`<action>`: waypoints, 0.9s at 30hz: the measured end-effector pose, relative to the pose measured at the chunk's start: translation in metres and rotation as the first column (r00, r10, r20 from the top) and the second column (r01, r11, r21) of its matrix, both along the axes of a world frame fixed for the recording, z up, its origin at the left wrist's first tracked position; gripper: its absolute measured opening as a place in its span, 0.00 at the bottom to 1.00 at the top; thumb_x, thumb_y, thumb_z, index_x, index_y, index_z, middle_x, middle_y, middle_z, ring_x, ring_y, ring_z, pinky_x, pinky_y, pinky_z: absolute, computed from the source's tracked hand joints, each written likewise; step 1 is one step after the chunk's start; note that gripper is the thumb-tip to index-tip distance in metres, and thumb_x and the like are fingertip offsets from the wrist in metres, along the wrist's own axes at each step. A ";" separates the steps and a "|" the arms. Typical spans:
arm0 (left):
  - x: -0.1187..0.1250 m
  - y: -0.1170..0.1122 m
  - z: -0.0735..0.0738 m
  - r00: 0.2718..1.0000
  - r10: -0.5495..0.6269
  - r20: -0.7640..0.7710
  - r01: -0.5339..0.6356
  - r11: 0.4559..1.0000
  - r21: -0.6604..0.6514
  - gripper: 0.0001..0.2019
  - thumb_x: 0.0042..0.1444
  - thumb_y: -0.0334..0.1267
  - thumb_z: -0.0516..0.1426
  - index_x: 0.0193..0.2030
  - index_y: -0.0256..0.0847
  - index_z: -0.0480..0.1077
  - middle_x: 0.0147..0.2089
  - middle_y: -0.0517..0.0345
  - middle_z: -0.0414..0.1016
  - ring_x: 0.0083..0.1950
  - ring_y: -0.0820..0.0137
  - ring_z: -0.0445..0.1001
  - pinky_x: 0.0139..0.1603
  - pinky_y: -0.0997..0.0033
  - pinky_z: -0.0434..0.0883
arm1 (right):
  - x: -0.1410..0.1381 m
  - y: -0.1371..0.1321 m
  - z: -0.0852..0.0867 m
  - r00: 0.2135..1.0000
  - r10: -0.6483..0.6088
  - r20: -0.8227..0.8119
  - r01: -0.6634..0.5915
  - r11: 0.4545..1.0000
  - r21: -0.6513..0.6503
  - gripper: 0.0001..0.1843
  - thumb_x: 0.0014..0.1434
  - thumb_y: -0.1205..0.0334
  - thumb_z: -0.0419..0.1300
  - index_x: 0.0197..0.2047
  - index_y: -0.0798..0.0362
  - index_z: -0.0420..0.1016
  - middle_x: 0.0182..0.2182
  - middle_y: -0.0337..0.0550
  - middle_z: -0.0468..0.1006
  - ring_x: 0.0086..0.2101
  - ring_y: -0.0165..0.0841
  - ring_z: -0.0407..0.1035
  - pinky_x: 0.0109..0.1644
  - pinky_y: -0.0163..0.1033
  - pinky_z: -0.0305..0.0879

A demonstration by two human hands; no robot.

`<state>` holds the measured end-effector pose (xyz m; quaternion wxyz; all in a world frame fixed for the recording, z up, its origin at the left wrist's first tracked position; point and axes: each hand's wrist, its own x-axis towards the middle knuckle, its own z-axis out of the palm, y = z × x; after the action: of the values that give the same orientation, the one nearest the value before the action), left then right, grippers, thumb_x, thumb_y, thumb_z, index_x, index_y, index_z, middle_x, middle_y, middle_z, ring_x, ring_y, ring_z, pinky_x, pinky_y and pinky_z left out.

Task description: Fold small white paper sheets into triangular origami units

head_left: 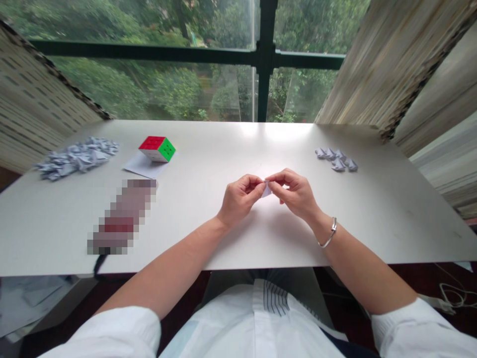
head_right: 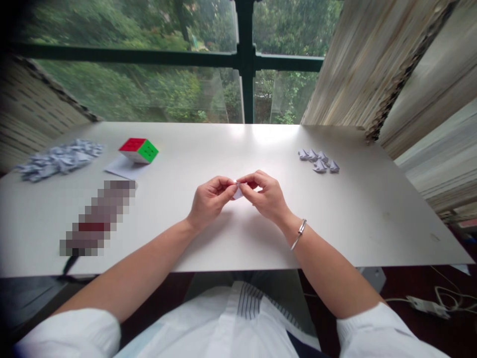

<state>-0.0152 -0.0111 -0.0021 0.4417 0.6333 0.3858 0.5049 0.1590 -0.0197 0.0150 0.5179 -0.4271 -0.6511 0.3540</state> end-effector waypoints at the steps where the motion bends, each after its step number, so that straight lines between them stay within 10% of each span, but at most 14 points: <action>1: 0.000 0.000 0.000 1.000 -0.005 -0.012 0.005 1.000 0.002 0.12 0.56 0.45 0.62 0.37 0.38 0.73 0.31 0.57 0.76 0.30 0.72 0.72 0.32 0.73 0.70 | 0.000 0.000 0.000 1.000 -0.003 -0.002 0.003 1.000 -0.009 0.06 0.56 0.62 0.64 0.37 0.53 0.80 0.33 0.41 0.74 0.29 0.28 0.69 0.26 0.33 0.67; 27: 0.004 -0.012 0.009 0.997 0.026 -0.071 -0.020 0.996 0.083 0.10 0.59 0.45 0.57 0.33 0.40 0.67 0.25 0.63 0.67 0.25 0.75 0.63 0.27 0.75 0.61 | -0.014 -0.012 0.007 0.998 -0.041 -0.036 0.039 0.998 -0.056 0.08 0.58 0.57 0.62 0.31 0.53 0.74 0.26 0.39 0.74 0.26 0.27 0.66 0.25 0.32 0.62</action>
<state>-0.0109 -0.0229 0.0064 0.3951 0.6643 0.3879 0.5022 0.1454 -0.0316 0.0219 0.5250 -0.4474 -0.6227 0.3694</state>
